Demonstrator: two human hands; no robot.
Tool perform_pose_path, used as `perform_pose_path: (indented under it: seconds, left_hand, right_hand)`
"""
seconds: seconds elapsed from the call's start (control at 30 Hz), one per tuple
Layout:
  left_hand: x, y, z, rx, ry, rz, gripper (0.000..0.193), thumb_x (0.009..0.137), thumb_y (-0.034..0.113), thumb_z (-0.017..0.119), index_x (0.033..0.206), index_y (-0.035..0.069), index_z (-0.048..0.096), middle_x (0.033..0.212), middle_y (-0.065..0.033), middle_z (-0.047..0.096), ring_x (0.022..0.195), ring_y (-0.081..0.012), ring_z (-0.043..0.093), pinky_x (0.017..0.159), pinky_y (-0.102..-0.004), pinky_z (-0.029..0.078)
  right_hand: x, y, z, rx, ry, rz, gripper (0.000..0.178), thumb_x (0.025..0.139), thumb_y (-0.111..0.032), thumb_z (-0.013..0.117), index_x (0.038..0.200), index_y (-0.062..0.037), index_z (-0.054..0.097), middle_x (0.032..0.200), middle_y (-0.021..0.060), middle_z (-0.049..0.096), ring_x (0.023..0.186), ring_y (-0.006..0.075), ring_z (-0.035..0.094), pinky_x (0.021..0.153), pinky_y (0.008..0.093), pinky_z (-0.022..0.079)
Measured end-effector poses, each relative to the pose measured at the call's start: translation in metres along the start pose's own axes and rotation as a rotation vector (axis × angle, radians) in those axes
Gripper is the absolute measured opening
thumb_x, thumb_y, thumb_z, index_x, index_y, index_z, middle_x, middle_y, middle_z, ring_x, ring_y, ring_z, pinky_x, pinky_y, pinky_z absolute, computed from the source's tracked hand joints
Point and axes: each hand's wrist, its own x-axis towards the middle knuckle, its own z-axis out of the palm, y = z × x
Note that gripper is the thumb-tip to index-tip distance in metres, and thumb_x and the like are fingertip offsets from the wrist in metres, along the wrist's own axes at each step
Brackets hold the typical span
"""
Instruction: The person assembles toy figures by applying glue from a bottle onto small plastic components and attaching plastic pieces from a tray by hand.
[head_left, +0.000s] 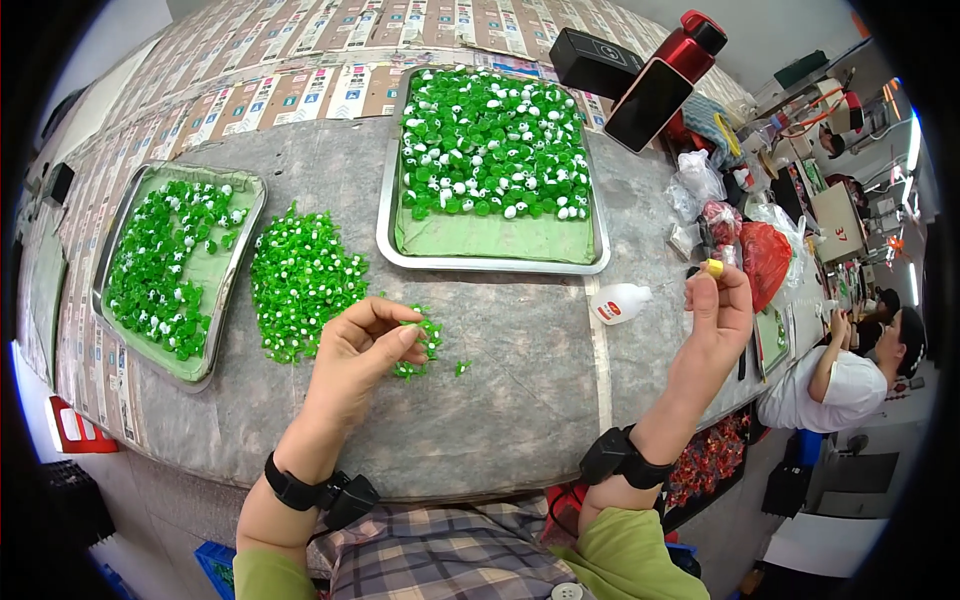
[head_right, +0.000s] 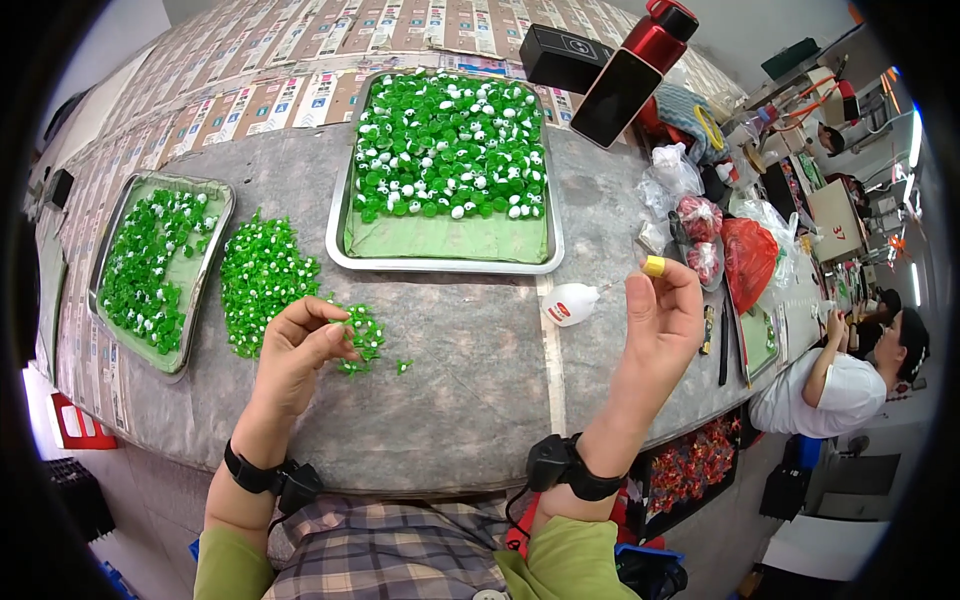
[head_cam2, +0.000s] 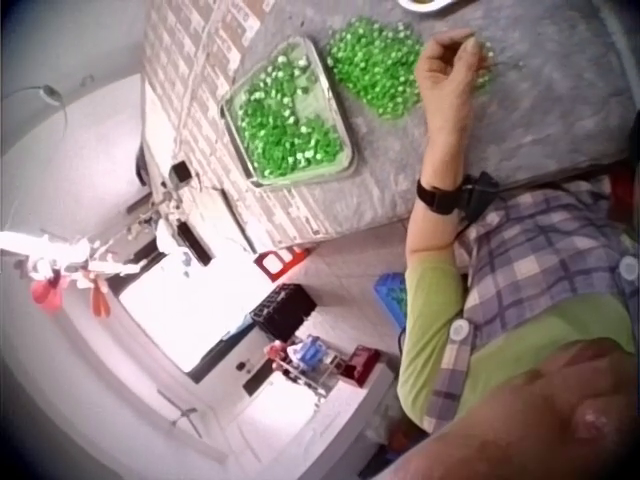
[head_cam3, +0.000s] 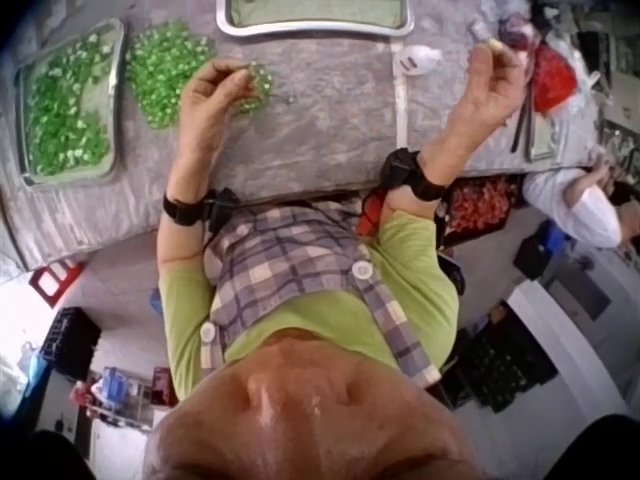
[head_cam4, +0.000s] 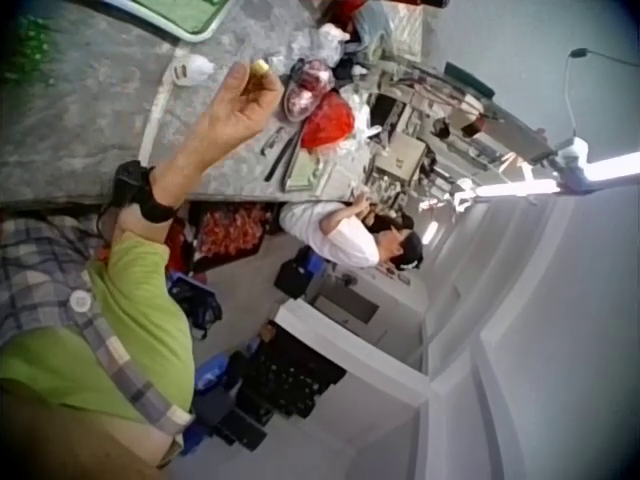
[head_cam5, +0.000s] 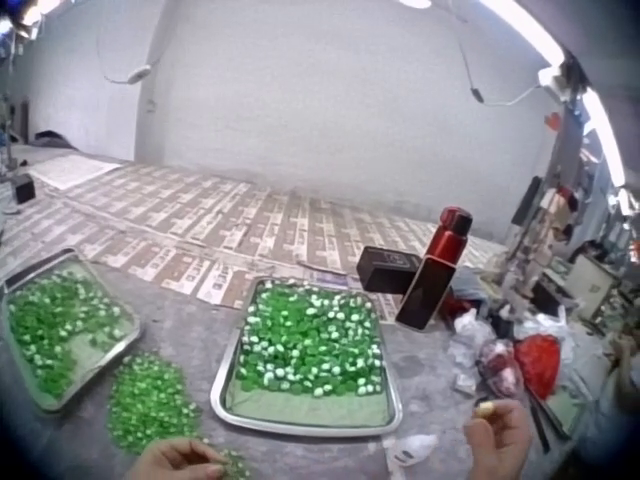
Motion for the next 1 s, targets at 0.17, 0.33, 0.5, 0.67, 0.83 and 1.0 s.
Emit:
perform_pose_path:
  seconds: [0.17,0.33,0.5,0.67,0.83,1.0]
  left_hand:
    - [0.002,0.000,0.001,-0.061,0.005,-0.005,0.014,0.076,0.007,0.056,0.088,0.001,0.054,0.075,-0.0054,0.057,0.065,-0.0115,0.056,0.061,-0.0233,0.047]
    - [0.002,0.000,-0.001,-0.107,-0.014,-0.008,0.013,0.076,0.008,0.058,0.087,0.002,0.054,0.075,-0.0054,0.058,0.066,-0.0118,0.056,0.061,-0.0237,0.047]
    - [0.001,-0.002,-0.007,-0.203,-0.050,-0.083,0.013,0.075,0.010,0.059,0.086,0.003,0.055,0.074,-0.0054,0.058,0.067,-0.0124,0.057,0.062,-0.0242,0.048]
    - [0.001,0.001,-0.007,-0.301,-0.062,-0.134,0.012,0.075,0.010,0.059,0.085,0.004,0.055,0.074,-0.0052,0.058,0.066,-0.0128,0.057,0.061,-0.0246,0.048]
    - [0.002,-0.002,-0.010,-0.366,-0.103,-0.141,0.010,0.076,0.008,0.058,0.084,0.004,0.054,0.073,-0.0059,0.058,0.064,-0.0128,0.057,0.060,-0.0246,0.049]
    - [0.003,-0.003,-0.012,-0.382,-0.114,-0.134,0.010,0.076,0.009,0.058,0.083,0.004,0.054,0.072,-0.0061,0.058,0.064,-0.0133,0.057,0.060,-0.0246,0.049]
  right_hand:
    - [-0.004,0.058,-0.031,-0.359,-0.291,0.150,0.040,0.063,-0.018,0.071,0.095,-0.0012,0.053,0.089,0.0063,0.051,0.075,0.0128,0.050,0.062,0.0229,0.041]
    - [-0.006,0.072,-0.021,-0.442,-0.428,0.345,0.038,0.065,-0.017,0.069,0.095,-0.0006,0.053,0.093,0.0083,0.054,0.080,0.0133,0.052,0.066,0.0251,0.042]
    - [-0.011,0.009,0.027,0.129,-0.368,0.330,0.032,0.071,-0.009,0.063,0.098,0.0017,0.050,0.094,0.0083,0.056,0.084,0.0119,0.052,0.071,0.0234,0.042]
    - [-0.020,-0.029,0.057,0.225,-0.428,0.083,0.035,0.065,-0.008,0.069,0.094,0.0004,0.049,0.086,0.0044,0.055,0.075,0.0089,0.053,0.066,0.0195,0.042]
    - [-0.037,-0.033,0.078,0.308,-0.348,0.021,0.039,0.057,-0.013,0.076,0.081,-0.0033,0.048,0.075,0.0008,0.051,0.067,0.0052,0.050,0.054,0.0169,0.039]
    - [-0.042,-0.021,0.077,0.260,-0.358,-0.161,0.042,0.056,-0.023,0.077,0.080,-0.0030,0.049,0.071,0.0010,0.051,0.061,0.0074,0.050,0.052,0.0195,0.039]
